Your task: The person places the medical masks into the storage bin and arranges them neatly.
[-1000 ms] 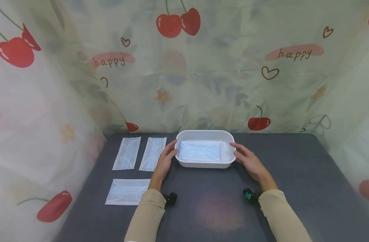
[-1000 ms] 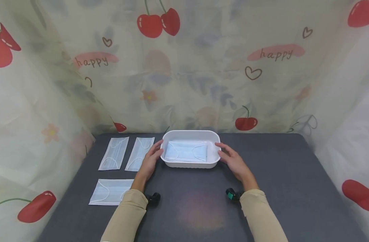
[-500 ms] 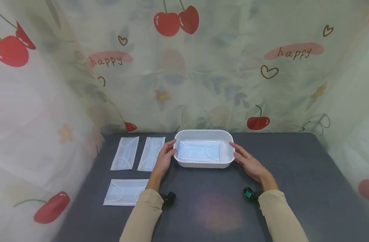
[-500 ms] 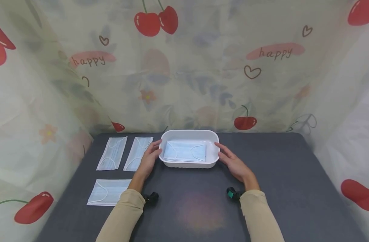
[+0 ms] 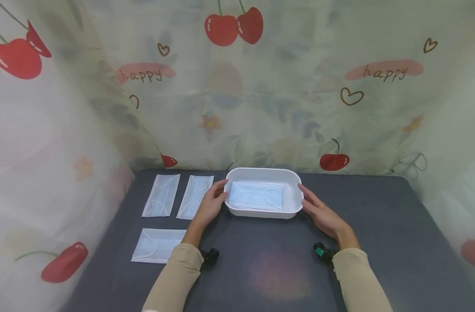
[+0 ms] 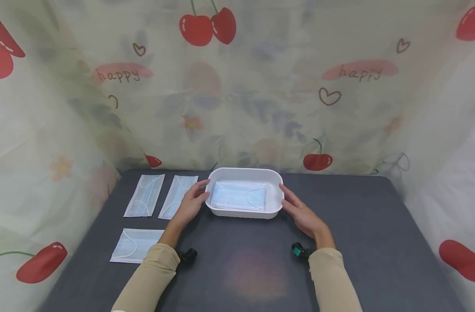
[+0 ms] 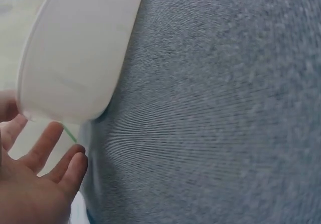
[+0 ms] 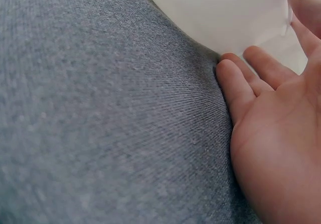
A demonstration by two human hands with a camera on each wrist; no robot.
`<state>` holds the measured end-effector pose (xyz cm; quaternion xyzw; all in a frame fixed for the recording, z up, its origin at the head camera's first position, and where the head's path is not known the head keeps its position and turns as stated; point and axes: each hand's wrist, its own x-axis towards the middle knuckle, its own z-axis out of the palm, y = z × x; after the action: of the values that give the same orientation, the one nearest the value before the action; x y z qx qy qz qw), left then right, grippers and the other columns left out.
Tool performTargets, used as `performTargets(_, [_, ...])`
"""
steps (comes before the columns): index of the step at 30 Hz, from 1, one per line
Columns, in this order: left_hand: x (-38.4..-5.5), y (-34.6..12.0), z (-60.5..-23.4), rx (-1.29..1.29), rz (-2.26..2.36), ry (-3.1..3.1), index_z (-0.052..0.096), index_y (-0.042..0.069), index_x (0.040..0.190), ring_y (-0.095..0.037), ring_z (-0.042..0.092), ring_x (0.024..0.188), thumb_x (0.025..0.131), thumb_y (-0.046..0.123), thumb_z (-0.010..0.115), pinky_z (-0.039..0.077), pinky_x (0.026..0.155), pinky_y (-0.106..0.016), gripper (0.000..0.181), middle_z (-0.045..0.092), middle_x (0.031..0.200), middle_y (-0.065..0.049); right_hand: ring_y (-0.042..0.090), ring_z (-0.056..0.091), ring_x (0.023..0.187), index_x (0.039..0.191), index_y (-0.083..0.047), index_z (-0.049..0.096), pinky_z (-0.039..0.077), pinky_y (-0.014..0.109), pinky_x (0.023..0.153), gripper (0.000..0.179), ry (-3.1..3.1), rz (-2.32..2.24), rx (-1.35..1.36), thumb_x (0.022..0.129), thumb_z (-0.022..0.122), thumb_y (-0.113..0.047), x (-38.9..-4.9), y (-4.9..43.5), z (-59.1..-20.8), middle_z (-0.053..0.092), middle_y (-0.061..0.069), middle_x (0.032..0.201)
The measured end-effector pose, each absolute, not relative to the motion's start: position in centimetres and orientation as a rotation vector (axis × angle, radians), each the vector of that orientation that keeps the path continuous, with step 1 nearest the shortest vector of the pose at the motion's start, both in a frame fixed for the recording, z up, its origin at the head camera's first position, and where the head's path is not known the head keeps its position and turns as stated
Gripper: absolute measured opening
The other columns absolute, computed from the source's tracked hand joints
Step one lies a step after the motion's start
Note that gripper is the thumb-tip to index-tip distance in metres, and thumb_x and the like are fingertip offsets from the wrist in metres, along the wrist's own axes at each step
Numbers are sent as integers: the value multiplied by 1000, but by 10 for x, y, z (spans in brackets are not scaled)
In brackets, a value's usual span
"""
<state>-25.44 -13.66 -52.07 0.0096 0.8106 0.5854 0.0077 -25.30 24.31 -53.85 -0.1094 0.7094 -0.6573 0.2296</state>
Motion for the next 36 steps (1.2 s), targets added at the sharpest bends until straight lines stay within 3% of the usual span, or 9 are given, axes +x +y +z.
performTargets(10, [-244, -145, -510, 8, 1811, 2645, 50, 16, 149, -34, 55, 137, 102, 21, 58, 42, 116, -52, 48, 57, 147, -11, 37, -6, 161, 164, -38, 8, 1, 62, 128, 68, 1969, -1782, -254, 108, 47, -38, -250, 244, -535, -4, 11, 174])
performTargets(16, [-238, -158, -508, -38, 1797, 2678, 50, 19, 148, -35, 56, 135, 100, 21, 62, 45, 114, -52, 49, 59, 145, -11, 37, -6, 161, 164, -37, 8, 0, 63, 127, 65, 1977, -1790, -253, 110, 43, -33, -249, 243, -535, -4, 11, 174])
performTargets(23, [-229, -171, -507, -95, 1693, 2800, 45, 20, 151, -37, 52, 136, 97, 26, 68, 41, 116, -57, 60, 57, 146, -14, 38, -6, 160, 165, -34, 8, 0, 64, 127, 64, 1973, -1807, -265, 111, 42, -31, -249, 243, -538, -3, 12, 174])
performTargets(30, [-222, -187, -516, -145, 1581, 2947, 49, 14, 149, -38, 38, 137, 90, 26, 77, 35, 113, -56, 66, 62, 143, -13, 38, -6, 160, 165, -31, 8, -1, 64, 127, 65, 1969, -1816, -279, 110, 43, -31, -249, 245, -538, -2, 13, 173])
performTargets(36, [-219, -201, -525, -143, 1425, 3094, 50, 7, 147, -42, 45, 134, 87, 23, 78, 25, 113, -54, 68, 58, 143, -21, 39, -5, 160, 165, -32, 9, 0, 64, 127, 64, 1981, -1805, -284, 110, 43, -31, -248, 244, -537, -2, 14, 173])
